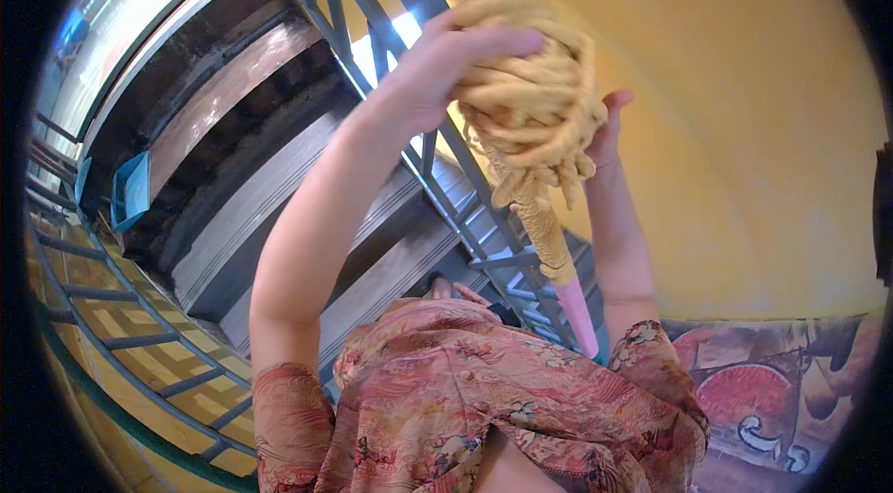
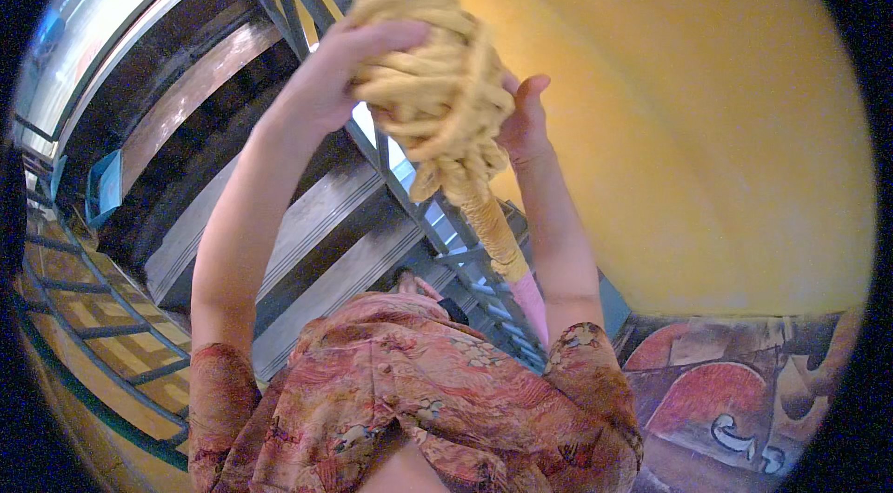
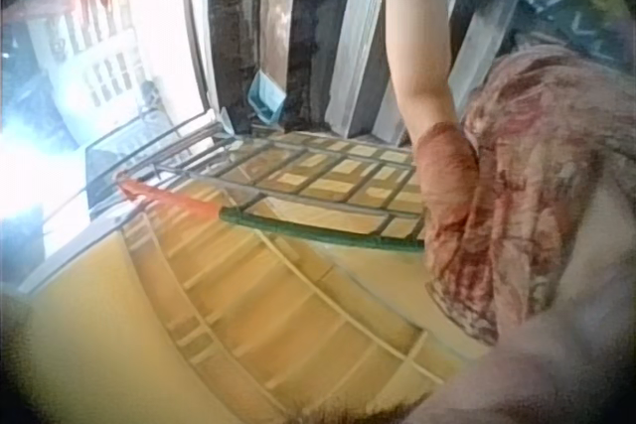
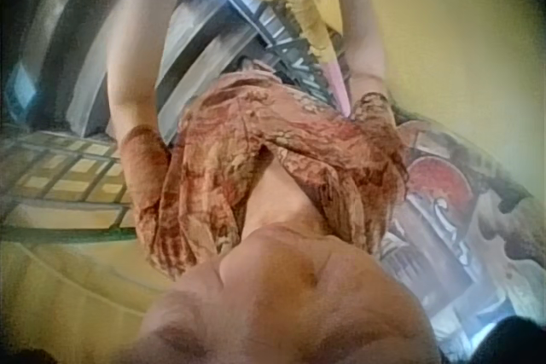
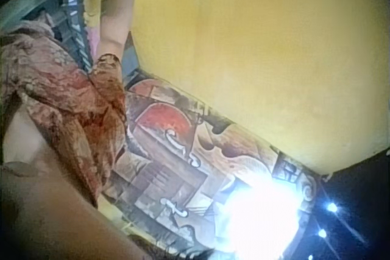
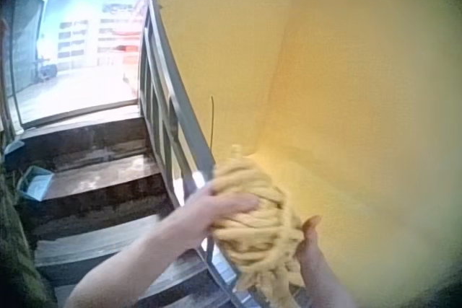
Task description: The person wraps a yellow rope around a metal stair railing by hand, looping it multiple times around a padded section.
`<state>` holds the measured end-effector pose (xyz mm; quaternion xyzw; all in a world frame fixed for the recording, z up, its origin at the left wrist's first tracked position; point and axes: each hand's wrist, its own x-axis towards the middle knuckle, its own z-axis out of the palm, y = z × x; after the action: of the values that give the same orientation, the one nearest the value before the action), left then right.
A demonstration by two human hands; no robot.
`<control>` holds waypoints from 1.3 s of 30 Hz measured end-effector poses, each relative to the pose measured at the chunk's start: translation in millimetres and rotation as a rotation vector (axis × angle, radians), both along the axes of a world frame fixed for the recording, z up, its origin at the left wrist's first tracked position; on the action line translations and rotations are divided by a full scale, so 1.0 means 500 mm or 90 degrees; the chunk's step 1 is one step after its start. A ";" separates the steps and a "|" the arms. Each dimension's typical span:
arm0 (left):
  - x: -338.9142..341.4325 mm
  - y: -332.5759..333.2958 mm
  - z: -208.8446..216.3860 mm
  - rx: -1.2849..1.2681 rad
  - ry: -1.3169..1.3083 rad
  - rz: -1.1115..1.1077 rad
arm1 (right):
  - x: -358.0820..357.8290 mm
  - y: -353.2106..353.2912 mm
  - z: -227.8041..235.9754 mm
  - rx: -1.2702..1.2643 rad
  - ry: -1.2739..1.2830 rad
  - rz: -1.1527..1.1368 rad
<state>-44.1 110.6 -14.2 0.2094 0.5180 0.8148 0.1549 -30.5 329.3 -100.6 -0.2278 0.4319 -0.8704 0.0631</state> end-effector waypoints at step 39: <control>0.253 -0.319 -0.325 0.127 -0.130 0.379 | -0.017 -0.026 -0.044 0.538 0.044 -0.405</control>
<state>82.3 -48.8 -176.7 -0.0196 0.4559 0.8878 -0.0599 -38.8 316.1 -122.7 -0.0687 0.7945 -0.5889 -0.1317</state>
